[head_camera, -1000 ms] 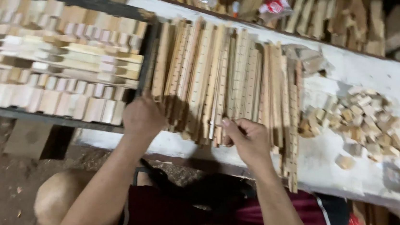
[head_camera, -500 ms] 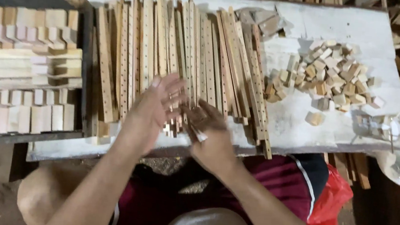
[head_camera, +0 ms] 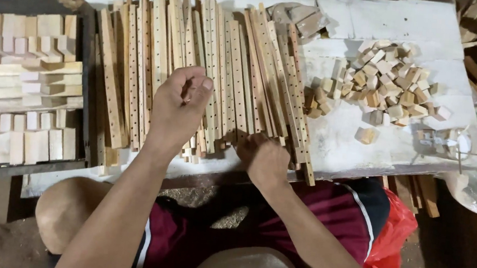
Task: The person applies glue to small wooden blocks and inserts them into pre-drilled holes on long wooden slats. They repeat this process for multiple slats and place the assembled pieces into a tray.
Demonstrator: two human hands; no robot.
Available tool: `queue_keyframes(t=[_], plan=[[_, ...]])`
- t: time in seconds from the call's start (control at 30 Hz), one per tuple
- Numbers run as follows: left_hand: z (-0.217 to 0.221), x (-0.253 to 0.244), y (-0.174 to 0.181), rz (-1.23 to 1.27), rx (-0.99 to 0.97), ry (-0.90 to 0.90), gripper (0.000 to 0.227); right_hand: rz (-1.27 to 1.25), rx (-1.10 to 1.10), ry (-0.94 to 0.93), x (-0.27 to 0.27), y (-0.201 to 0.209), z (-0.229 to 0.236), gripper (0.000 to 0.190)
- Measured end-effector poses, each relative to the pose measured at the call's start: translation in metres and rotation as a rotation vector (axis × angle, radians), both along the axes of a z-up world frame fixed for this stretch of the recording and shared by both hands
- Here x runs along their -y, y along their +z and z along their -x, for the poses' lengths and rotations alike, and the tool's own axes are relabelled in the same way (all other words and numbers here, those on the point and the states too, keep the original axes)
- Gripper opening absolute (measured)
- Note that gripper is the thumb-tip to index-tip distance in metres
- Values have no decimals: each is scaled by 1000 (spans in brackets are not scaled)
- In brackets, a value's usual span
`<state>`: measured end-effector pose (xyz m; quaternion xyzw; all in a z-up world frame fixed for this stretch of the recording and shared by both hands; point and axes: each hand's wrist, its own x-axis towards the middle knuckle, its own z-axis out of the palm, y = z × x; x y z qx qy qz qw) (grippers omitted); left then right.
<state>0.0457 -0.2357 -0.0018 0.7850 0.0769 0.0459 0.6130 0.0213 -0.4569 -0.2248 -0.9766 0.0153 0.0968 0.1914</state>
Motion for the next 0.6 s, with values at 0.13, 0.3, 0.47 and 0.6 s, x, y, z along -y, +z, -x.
queue_keyframes(t=[0.13, 0.3, 0.47, 0.6], plan=[[-3, 0, -1, 8, -63, -18, 40, -114, -141, -53, -6, 61, -1, 30], [-5, -1, -9, 2, -39, -4, 37, -1040, -270, -583, -7, 136, 4, 41], [-6, 2, -8, -3, -25, -55, 40, -1308, -383, -498, 4, 152, 0, 23], [-6, 0, -7, -35, -26, -118, 38, -1478, -384, -307, 17, 158, 3, 15]])
